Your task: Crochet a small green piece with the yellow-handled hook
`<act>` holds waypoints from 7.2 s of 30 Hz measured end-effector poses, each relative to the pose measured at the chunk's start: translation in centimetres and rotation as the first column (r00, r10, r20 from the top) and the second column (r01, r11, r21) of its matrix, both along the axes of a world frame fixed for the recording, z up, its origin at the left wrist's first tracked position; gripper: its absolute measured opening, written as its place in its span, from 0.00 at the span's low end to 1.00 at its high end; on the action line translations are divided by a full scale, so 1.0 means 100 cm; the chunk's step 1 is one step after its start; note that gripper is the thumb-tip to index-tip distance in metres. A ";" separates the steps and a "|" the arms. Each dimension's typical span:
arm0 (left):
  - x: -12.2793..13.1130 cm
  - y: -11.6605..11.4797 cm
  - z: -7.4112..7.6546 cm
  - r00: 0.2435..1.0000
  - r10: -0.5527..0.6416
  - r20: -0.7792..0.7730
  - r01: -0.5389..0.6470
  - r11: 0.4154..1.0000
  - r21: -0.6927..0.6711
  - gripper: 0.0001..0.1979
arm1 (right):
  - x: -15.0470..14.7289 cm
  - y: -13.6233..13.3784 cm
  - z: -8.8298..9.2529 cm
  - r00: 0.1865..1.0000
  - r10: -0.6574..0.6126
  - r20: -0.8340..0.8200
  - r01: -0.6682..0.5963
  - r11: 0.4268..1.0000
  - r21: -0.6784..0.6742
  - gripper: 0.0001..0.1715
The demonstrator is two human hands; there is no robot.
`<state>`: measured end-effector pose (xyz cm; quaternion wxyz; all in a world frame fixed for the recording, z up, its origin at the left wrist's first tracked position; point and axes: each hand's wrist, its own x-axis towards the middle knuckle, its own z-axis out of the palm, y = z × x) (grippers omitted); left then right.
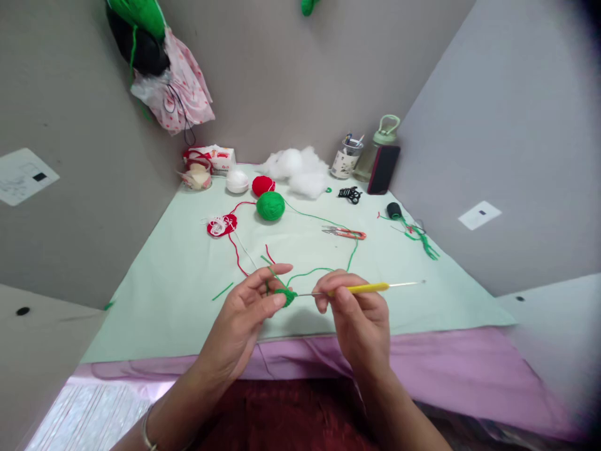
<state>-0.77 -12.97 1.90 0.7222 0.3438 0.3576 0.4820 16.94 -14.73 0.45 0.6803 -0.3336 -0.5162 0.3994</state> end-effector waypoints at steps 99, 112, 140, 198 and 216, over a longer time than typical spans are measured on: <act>0.006 -0.001 -0.005 0.995 -0.094 -0.035 0.095 0.995 0.028 0.25 | -0.002 0.006 -0.008 0.990 -0.013 0.137 0.008 0.999 0.033 0.11; 0.003 -0.004 -0.007 0.988 0.019 -0.152 0.001 0.991 0.132 0.20 | 0.001 0.000 -0.003 0.997 0.017 0.078 -0.018 1.000 0.014 0.13; 0.009 -0.012 -0.012 0.987 0.112 -0.112 -0.096 0.985 0.146 0.26 | 0.001 -0.009 -0.015 0.564 -0.486 0.668 0.028 0.819 0.573 0.18; 0.005 -0.002 -0.005 0.998 -0.058 0.004 0.058 0.996 -0.066 0.27 | -0.001 -0.005 -0.020 0.662 -0.444 0.604 0.077 0.842 0.535 0.22; 0.008 0.000 -0.010 0.995 -0.054 0.087 0.061 0.995 -0.075 0.22 | -0.005 -0.010 -0.017 0.711 -0.379 0.593 0.122 0.896 0.426 0.23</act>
